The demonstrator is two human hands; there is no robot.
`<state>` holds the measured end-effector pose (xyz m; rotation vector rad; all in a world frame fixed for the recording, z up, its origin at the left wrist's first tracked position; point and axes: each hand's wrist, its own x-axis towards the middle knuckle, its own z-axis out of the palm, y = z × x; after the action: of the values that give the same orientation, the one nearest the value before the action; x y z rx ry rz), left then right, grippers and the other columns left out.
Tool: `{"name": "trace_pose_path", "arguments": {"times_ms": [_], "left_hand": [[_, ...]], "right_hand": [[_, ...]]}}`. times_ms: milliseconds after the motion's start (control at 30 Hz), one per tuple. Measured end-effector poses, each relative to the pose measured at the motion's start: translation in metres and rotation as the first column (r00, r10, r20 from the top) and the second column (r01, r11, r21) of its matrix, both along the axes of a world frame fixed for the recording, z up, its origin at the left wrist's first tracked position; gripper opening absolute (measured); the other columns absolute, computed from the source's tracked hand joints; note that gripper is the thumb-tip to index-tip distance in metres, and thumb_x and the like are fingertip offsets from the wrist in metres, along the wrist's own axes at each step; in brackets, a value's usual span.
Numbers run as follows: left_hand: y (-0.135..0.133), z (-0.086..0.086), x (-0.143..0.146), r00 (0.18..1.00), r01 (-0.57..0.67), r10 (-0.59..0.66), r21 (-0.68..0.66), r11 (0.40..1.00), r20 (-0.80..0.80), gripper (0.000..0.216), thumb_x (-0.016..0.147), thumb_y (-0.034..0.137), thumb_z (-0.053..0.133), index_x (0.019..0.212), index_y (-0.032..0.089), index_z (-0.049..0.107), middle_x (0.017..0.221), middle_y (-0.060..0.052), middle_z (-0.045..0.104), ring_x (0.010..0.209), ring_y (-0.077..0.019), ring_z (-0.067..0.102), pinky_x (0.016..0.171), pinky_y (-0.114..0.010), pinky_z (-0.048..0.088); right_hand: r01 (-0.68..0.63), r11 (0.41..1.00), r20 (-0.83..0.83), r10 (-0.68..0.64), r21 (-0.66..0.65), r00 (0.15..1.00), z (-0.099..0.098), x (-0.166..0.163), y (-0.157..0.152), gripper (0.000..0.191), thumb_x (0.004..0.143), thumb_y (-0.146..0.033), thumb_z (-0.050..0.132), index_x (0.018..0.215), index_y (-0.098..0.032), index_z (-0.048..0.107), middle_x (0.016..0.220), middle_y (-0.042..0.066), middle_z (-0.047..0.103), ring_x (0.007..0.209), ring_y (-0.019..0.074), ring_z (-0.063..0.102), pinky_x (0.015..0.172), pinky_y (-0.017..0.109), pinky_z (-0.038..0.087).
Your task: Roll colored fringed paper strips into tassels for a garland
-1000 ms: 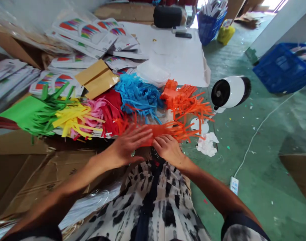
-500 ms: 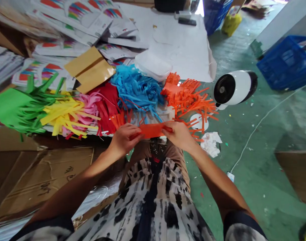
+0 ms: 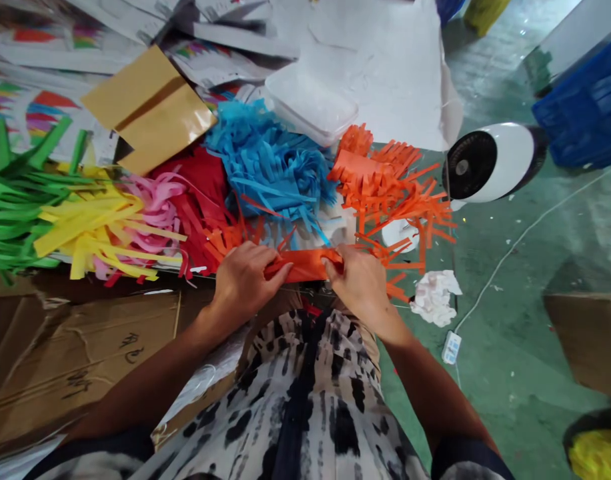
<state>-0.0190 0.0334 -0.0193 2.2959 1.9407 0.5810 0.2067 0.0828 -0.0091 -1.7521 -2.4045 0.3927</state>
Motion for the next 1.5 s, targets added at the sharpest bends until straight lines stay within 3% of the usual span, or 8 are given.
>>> {"name": "trace_pose_path", "arguments": {"times_ms": [200, 367, 533, 767, 967, 1100, 1267, 1500], "left_hand": [[-0.001, 0.000, 0.001, 1.000, 0.004, -0.004, -0.001, 1.000, 0.021, 0.017, 0.099, 0.035, 0.067, 0.095, 0.019, 0.066, 0.087, -0.008, 0.071, 0.087, -0.0277, 0.063, 0.074, -0.042, 0.046], [-0.001, -0.003, 0.000, 0.989, 0.147, -0.146, 0.211, 0.966, -0.021, 0.035, 0.101, 0.026, 0.065, 0.136, 0.025, 0.060, 0.128, -0.009, 0.072, 0.121, -0.0293, 0.063, 0.111, -0.053, 0.044], [0.005, -0.008, 0.002, 0.886, 0.463, -0.440, 0.244, 0.852, -0.147, 0.025, 0.106, 0.015, 0.053, 0.118, 0.031, 0.069, 0.113, 0.003, 0.077, 0.116, -0.0201, 0.068, 0.132, -0.061, 0.022], [-0.002, -0.014, -0.021, 0.796, 0.599, -0.568, 0.134, 0.790, -0.210, 0.046, 0.104, 0.005, 0.047, 0.136, 0.032, 0.065, 0.128, -0.001, 0.077, 0.121, -0.0202, 0.071, 0.133, -0.064, 0.022], [-0.019, 0.001, -0.070, 0.873, 0.488, -0.487, 0.085, 0.868, -0.040, 0.040, 0.093, 0.010, 0.056, 0.123, 0.031, 0.072, 0.127, -0.003, 0.078, 0.138, -0.0313, 0.063, 0.131, -0.073, 0.021], [-0.022, 0.003, -0.039, 0.885, 0.454, -0.466, 0.181, 0.872, 0.021, 0.046, 0.091, 0.013, 0.060, 0.130, 0.036, 0.070, 0.135, 0.000, 0.075, 0.140, -0.0302, 0.061, 0.133, -0.069, 0.020], [-0.027, -0.021, 0.012, 0.866, 0.499, -0.498, 0.164, 0.851, -0.052, 0.050, 0.099, 0.012, 0.054, 0.148, 0.015, 0.059, 0.149, -0.016, 0.064, 0.145, -0.0299, 0.057, 0.123, -0.054, 0.047], [-0.033, -0.021, 0.001, 0.884, 0.450, -0.465, 0.192, 0.872, 0.040, 0.034, 0.102, 0.013, 0.056, 0.131, 0.022, 0.072, 0.126, -0.010, 0.078, 0.119, -0.0236, 0.072, 0.101, -0.041, 0.062]], "right_hand": [[-0.013, 0.999, 0.033, 0.012, 0.044, 0.999, -0.001, -0.004, -0.001, 0.026, 0.099, -0.045, 0.060, 0.087, -0.023, 0.067, 0.075, 0.006, 0.073, 0.068, 0.0251, 0.067, 0.056, 0.033, 0.030], [-0.032, 0.975, 0.048, 0.022, 0.219, 0.999, 0.004, -0.008, -0.012, 0.027, 0.101, -0.040, 0.057, 0.113, -0.019, 0.069, 0.101, 0.014, 0.077, 0.091, 0.0312, 0.069, 0.074, 0.039, 0.044], [-0.338, 0.831, 0.012, 0.372, 0.442, 0.928, -0.007, 0.006, -0.030, 0.032, 0.103, -0.020, 0.054, 0.129, -0.026, 0.070, 0.133, 0.008, 0.074, 0.125, 0.0278, 0.063, 0.110, 0.049, 0.036], [-0.443, 0.793, 0.000, 0.488, 0.418, 0.873, -0.022, 0.040, -0.039, 0.041, 0.097, -0.013, 0.058, 0.133, -0.027, 0.071, 0.136, 0.002, 0.075, 0.127, 0.0237, 0.067, 0.119, 0.050, 0.031], [-0.431, 0.827, -0.029, 0.472, 0.362, 0.881, -0.017, 0.044, -0.034, 0.038, 0.095, -0.016, 0.057, 0.127, -0.030, 0.074, 0.132, 0.000, 0.077, 0.123, 0.0230, 0.069, 0.123, 0.054, 0.025], [-0.422, 0.830, -0.025, 0.461, 0.364, 0.887, -0.012, 0.038, -0.034, 0.034, 0.096, -0.016, 0.056, 0.122, -0.027, 0.075, 0.128, 0.002, 0.078, 0.117, 0.0233, 0.070, 0.125, 0.056, 0.024], [-0.387, 0.844, -0.018, 0.424, 0.372, 0.906, -0.006, 0.035, -0.046, 0.032, 0.101, -0.022, 0.056, 0.128, -0.029, 0.071, 0.121, 0.003, 0.079, 0.113, 0.0250, 0.069, 0.126, 0.060, 0.021], [-0.384, 0.827, -0.021, 0.429, 0.412, 0.903, -0.012, 0.026, -0.050, 0.026, 0.103, -0.030, 0.062, 0.127, -0.035, 0.070, 0.125, 0.002, 0.076, 0.123, 0.0270, 0.064, 0.127, 0.064, 0.016]]}}
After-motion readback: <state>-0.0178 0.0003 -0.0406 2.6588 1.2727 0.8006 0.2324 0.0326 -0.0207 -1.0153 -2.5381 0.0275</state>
